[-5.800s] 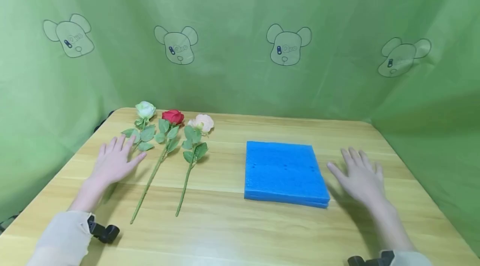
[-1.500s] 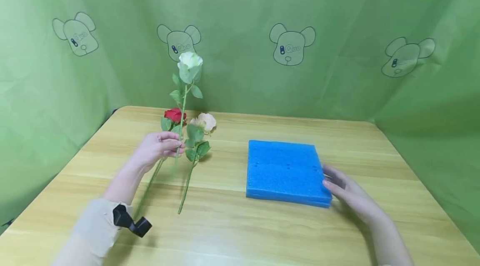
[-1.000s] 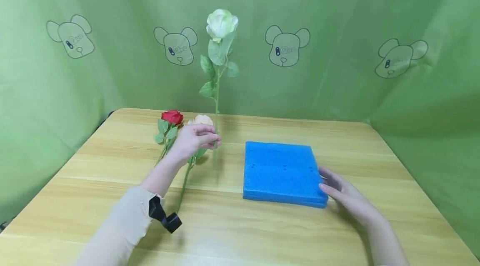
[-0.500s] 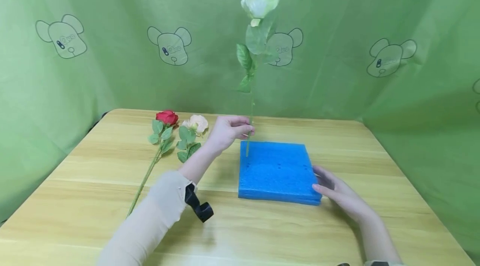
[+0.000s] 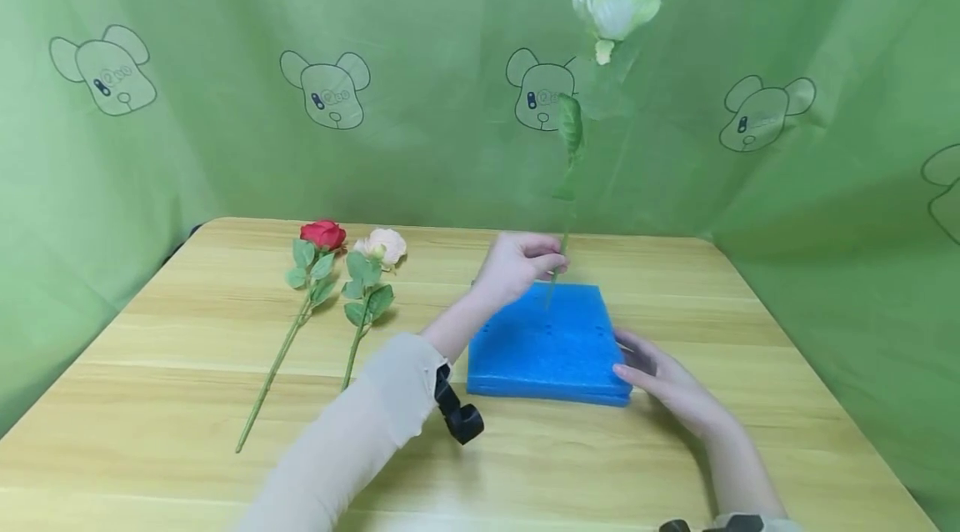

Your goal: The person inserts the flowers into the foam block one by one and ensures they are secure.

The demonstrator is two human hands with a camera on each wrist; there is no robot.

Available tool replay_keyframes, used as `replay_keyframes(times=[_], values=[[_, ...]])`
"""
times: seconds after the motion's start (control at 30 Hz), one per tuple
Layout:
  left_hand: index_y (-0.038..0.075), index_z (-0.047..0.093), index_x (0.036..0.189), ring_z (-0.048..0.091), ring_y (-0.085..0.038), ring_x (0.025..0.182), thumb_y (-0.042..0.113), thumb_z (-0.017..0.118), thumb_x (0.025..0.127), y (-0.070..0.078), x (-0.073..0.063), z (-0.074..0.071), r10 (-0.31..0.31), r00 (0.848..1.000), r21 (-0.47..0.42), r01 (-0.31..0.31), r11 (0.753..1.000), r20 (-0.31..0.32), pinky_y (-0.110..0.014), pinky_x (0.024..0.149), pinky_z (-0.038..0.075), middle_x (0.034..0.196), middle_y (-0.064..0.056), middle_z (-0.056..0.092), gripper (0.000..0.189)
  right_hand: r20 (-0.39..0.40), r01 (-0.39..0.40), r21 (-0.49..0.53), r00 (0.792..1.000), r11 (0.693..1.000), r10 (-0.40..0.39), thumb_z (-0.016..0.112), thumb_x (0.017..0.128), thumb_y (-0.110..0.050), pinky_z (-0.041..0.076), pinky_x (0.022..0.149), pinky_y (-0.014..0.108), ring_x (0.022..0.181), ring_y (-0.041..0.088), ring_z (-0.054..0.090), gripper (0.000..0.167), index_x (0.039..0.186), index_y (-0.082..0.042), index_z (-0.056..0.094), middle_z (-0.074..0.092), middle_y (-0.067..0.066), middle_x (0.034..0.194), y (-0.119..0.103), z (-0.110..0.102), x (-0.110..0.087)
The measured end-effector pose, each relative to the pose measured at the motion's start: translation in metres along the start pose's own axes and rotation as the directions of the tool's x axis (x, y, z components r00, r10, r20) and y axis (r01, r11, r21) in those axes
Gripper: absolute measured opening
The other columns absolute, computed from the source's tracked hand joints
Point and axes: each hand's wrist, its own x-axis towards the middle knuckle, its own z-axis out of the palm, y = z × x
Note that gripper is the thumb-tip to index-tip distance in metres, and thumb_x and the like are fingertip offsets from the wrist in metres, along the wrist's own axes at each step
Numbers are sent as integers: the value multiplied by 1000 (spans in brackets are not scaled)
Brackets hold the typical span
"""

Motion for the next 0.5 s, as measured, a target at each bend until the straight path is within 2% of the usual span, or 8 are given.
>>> replay_keyframes(times=[0.1,0.27,0.4,0.5], values=[[5,69,107,63,-3,71,15,66,86,-1,3,12,20,1000,56,-21,998,15,-12,65,49,98,-3,70,23,-6,-9,9,1000,1000,9,47,97,-18,12,98,71,130,49,17,60,144,4,17,16,29,148,-1,1,0],[10,70,105,63,-1,84,19,67,86,-3,8,32,36,999,120,-37,992,14,-9,71,46,101,2,70,22,-9,-2,21,1000,1000,2,48,97,-16,12,97,72,130,50,14,60,144,6,16,16,30,147,0,1,0],[12,70,106,62,-3,94,22,68,85,-3,10,44,12,1000,126,-11,992,-1,-11,78,46,103,4,69,24,-5,9,29,1000,1000,-9,47,97,-15,13,97,71,130,49,16,60,144,6,16,16,31,147,2,1,0],[14,70,107,61,-3,97,23,68,85,-6,11,51,-13,1000,127,15,992,-12,-13,82,46,105,6,68,24,-6,13,19,1000,1000,-13,48,97,-14,15,98,70,129,42,23,60,143,7,16,17,31,146,2,1,0]])
